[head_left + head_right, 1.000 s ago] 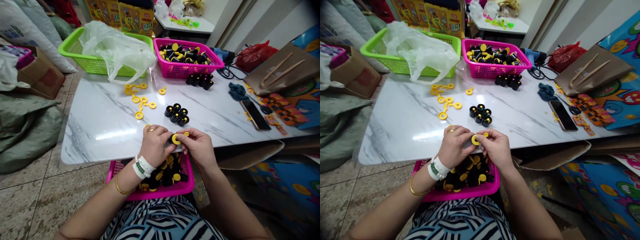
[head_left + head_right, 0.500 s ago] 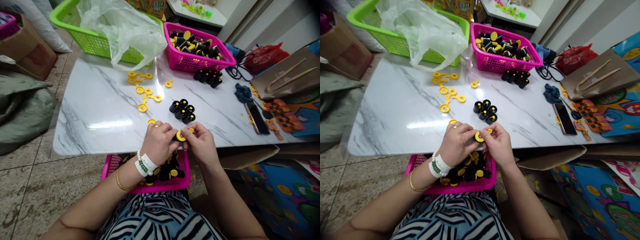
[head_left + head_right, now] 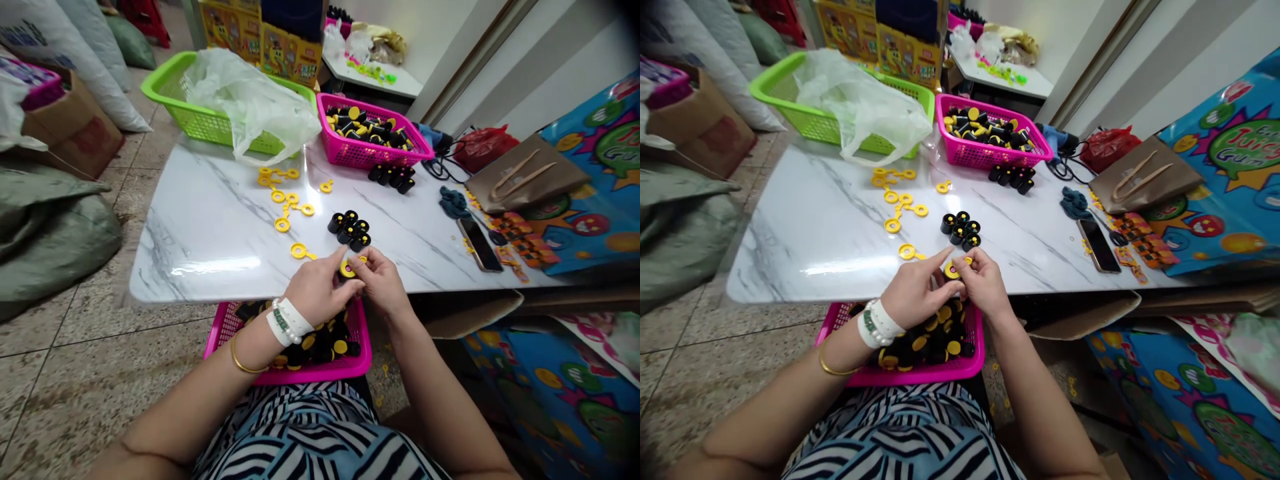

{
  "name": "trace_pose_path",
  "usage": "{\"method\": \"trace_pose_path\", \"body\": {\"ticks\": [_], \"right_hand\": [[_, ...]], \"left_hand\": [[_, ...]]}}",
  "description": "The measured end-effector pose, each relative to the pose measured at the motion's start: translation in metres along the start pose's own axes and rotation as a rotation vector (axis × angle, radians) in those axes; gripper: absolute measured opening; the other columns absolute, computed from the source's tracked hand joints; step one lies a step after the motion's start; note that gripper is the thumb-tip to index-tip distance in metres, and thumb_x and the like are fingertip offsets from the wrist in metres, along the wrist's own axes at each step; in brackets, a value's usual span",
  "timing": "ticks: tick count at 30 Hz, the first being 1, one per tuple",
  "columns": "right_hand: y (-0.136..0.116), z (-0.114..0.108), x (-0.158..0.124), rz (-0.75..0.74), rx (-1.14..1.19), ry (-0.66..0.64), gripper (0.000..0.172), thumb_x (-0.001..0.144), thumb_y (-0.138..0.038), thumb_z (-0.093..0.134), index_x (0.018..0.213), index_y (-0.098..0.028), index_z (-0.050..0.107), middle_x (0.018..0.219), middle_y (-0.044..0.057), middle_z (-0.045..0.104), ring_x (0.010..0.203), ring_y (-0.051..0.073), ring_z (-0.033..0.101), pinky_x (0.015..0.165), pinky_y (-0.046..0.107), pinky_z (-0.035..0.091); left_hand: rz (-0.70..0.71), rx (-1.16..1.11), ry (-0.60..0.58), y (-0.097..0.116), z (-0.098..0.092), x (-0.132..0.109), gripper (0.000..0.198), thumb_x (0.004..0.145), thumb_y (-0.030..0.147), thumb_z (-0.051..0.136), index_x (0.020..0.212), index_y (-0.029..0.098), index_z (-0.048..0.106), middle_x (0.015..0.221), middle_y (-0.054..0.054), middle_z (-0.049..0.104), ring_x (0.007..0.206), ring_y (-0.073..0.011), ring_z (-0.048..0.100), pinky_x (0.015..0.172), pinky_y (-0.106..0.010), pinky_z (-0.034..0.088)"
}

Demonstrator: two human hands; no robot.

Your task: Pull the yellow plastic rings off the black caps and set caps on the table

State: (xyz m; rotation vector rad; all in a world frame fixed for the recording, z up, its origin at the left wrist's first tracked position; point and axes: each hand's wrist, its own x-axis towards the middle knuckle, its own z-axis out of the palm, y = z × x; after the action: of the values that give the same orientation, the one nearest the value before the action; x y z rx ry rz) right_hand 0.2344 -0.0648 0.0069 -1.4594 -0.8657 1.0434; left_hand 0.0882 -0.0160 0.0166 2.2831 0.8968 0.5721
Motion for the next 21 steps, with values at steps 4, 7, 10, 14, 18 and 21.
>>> {"method": "trace_pose_path", "body": {"ticks": [4,7,10,14,18,21], "right_hand": [[-0.001,-0.004,-0.003,0.090,0.098,0.030,0.036,0.075,-0.052,0.071,0.082,-0.019,0.059,0.060,-0.005,0.057,0.041,0.007,0.049,0.039,0.020,0.045],[-0.005,-0.014,-0.003,0.189,0.203,-0.006,0.036,0.074,-0.050,0.072,0.081,-0.016,0.064,0.066,-0.001,0.060,0.048,0.009,0.054,0.045,0.022,0.048],[-0.009,-0.026,-0.001,0.230,0.215,-0.072,0.033,0.072,-0.044,0.076,0.075,-0.013,0.065,0.069,0.001,0.061,0.050,0.007,0.052,0.043,0.018,0.043],[-0.017,-0.031,0.006,0.346,0.224,-0.168,0.035,0.069,-0.043,0.079,0.075,-0.014,0.060,0.058,-0.005,0.052,0.043,0.004,0.041,0.034,0.014,0.030],[-0.025,-0.026,0.012,0.445,0.126,-0.299,0.036,0.066,-0.033,0.082,0.079,-0.019,0.053,0.048,-0.010,0.047,0.036,0.004,0.035,0.032,0.013,0.026],[-0.027,-0.021,0.016,0.468,0.137,-0.369,0.033,0.068,-0.027,0.079,0.084,-0.021,0.051,0.045,-0.012,0.044,0.036,0.004,0.032,0.034,0.014,0.034]], "left_hand": [[-0.004,0.162,0.111,0.001,0.015,-0.004,0.035,0.093,0.044,0.050,0.118,0.021,0.057,0.098,-0.006,0.062,0.082,-0.0188,0.062,0.063,-0.027,0.045],[0.002,0.169,0.131,-0.003,0.022,-0.005,0.035,0.093,0.047,0.049,0.117,0.023,0.056,0.098,-0.005,0.062,0.081,-0.0176,0.062,0.060,-0.026,0.043],[0.018,0.177,0.121,-0.006,0.023,-0.005,0.035,0.092,0.047,0.050,0.117,0.023,0.056,0.095,-0.004,0.064,0.078,-0.0177,0.062,0.058,-0.027,0.042],[0.024,0.143,0.088,-0.008,0.019,-0.004,0.032,0.092,0.044,0.050,0.115,0.022,0.057,0.089,-0.004,0.066,0.075,-0.0179,0.062,0.059,-0.027,0.042],[0.019,0.089,0.056,-0.010,0.018,0.000,0.028,0.091,0.043,0.052,0.110,0.023,0.060,0.083,-0.002,0.067,0.071,-0.0172,0.061,0.058,-0.027,0.040],[0.015,0.061,0.053,-0.012,0.018,0.002,0.029,0.091,0.045,0.053,0.109,0.024,0.062,0.082,-0.002,0.069,0.071,-0.0165,0.061,0.059,-0.027,0.039]]}}
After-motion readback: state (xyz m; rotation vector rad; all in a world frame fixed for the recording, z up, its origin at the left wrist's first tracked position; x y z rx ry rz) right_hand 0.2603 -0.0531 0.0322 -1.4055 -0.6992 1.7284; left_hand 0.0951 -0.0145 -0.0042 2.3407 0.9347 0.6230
